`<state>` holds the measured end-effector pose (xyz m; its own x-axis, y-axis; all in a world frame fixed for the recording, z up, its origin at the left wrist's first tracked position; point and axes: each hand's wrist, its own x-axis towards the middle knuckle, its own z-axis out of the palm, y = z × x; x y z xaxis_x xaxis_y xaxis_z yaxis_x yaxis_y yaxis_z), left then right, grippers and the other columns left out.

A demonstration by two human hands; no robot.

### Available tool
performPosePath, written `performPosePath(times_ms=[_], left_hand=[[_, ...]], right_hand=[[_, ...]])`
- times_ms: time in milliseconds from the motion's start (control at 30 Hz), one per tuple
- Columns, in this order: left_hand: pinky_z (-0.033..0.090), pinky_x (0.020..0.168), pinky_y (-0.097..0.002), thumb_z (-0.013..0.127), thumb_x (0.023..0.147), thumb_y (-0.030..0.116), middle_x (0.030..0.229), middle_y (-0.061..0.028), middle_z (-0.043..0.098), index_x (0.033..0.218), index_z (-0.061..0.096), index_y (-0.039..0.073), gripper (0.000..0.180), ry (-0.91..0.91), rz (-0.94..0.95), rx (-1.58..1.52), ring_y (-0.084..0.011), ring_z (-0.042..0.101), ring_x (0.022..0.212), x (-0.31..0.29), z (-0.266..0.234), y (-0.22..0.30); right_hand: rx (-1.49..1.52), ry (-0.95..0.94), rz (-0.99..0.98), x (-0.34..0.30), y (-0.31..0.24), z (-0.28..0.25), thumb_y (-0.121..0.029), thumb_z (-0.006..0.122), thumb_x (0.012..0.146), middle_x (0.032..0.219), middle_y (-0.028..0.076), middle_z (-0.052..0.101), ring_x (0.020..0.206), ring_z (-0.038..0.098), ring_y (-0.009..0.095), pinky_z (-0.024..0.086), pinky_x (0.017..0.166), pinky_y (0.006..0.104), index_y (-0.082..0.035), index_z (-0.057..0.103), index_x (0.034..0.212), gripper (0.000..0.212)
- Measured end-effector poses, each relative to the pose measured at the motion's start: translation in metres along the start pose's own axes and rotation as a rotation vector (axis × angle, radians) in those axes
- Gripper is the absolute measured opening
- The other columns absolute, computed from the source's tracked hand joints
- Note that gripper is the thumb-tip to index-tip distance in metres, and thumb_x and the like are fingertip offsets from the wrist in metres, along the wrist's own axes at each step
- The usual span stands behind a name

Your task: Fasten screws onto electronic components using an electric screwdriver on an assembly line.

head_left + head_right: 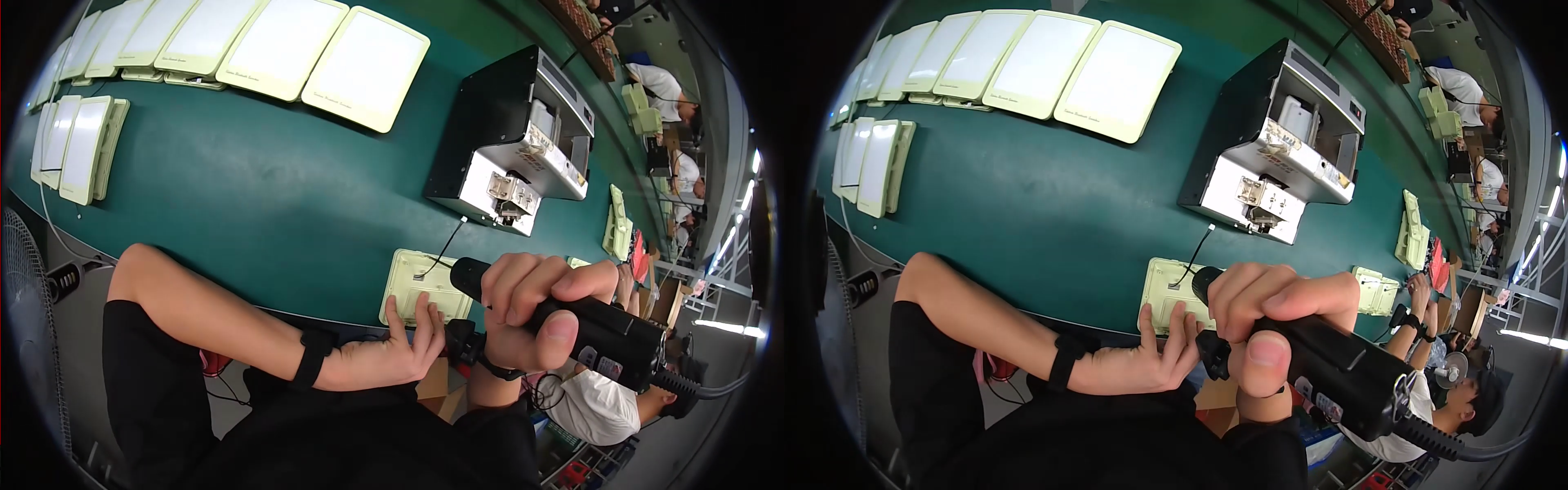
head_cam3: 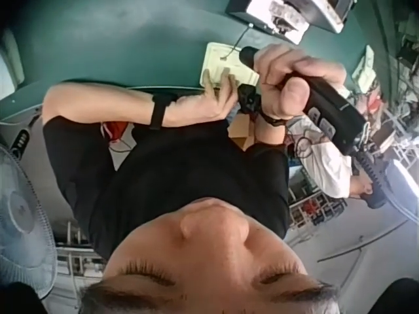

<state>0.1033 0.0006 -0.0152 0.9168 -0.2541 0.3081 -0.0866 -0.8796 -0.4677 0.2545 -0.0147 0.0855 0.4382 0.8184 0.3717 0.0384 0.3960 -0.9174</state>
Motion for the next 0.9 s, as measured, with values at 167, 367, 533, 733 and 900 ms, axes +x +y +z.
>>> performPosePath(times_ms=[167, 367, 533, 733, 900], left_hand=[[0.066, 0.059, -0.0446, 0.060, 0.085, 0.019, 0.104, -0.0199, 0.070, 0.106, 0.070, -0.007, 0.035, 0.013, -0.031, -0.032, -0.0408, 0.072, 0.099, 0.000, -0.001, 0.001], [0.066, 0.060, -0.0442, 0.064, 0.081, 0.015, 0.105, -0.0199, 0.070, 0.107, 0.071, -0.007, 0.034, 0.010, -0.018, -0.018, -0.0405, 0.072, 0.099, 0.000, 0.000, -0.001], [0.065, 0.059, -0.0453, 0.057, 0.086, 0.021, 0.104, -0.0192, 0.071, 0.105, 0.072, -0.010, 0.039, 0.017, -0.009, 0.015, -0.0400, 0.073, 0.101, -0.001, 0.001, 0.003], [0.066, 0.060, -0.0455, 0.055, 0.087, 0.019, 0.108, -0.0219, 0.071, 0.106, 0.073, -0.011, 0.039, 0.008, -0.011, -0.042, -0.0441, 0.072, 0.104, -0.002, -0.002, 0.002], [0.066, 0.060, -0.0456, 0.055, 0.087, 0.019, 0.109, -0.0245, 0.071, 0.105, 0.073, -0.011, 0.040, -0.027, -0.012, -0.045, -0.0451, 0.072, 0.104, -0.004, -0.007, -0.002]], right_hand=[[-0.032, -0.037, -0.066, 0.002, -0.001, 0.000, -0.031, 0.068, 0.096, 0.061, 0.005, 0.049, 0.046, 0.045, 0.017, 0.042, 0.046, 0.0353, -0.009, 0.043, 0.105, 0.035], [-0.020, -0.039, -0.010, 0.000, -0.001, 0.002, -0.034, 0.073, 0.095, 0.064, 0.005, 0.052, 0.051, 0.049, 0.018, 0.044, 0.051, 0.0357, -0.009, 0.042, 0.104, 0.040], [-0.027, -0.074, -0.039, 0.002, 0.009, 0.000, -0.029, 0.066, 0.098, 0.062, 0.005, 0.048, 0.047, 0.045, 0.017, 0.043, 0.047, 0.0350, -0.009, 0.042, 0.103, 0.031], [-0.040, -0.094, -0.060, 0.000, 0.011, 0.000, -0.028, 0.066, 0.098, 0.063, 0.005, 0.049, 0.047, 0.045, 0.017, 0.043, 0.047, 0.0346, -0.009, 0.041, 0.103, 0.031], [0.015, -0.097, -0.052, 0.002, 0.016, -0.001, -0.026, 0.067, 0.097, 0.064, 0.005, 0.049, 0.047, 0.046, 0.017, 0.043, 0.047, 0.0344, -0.009, 0.043, 0.102, 0.030]])
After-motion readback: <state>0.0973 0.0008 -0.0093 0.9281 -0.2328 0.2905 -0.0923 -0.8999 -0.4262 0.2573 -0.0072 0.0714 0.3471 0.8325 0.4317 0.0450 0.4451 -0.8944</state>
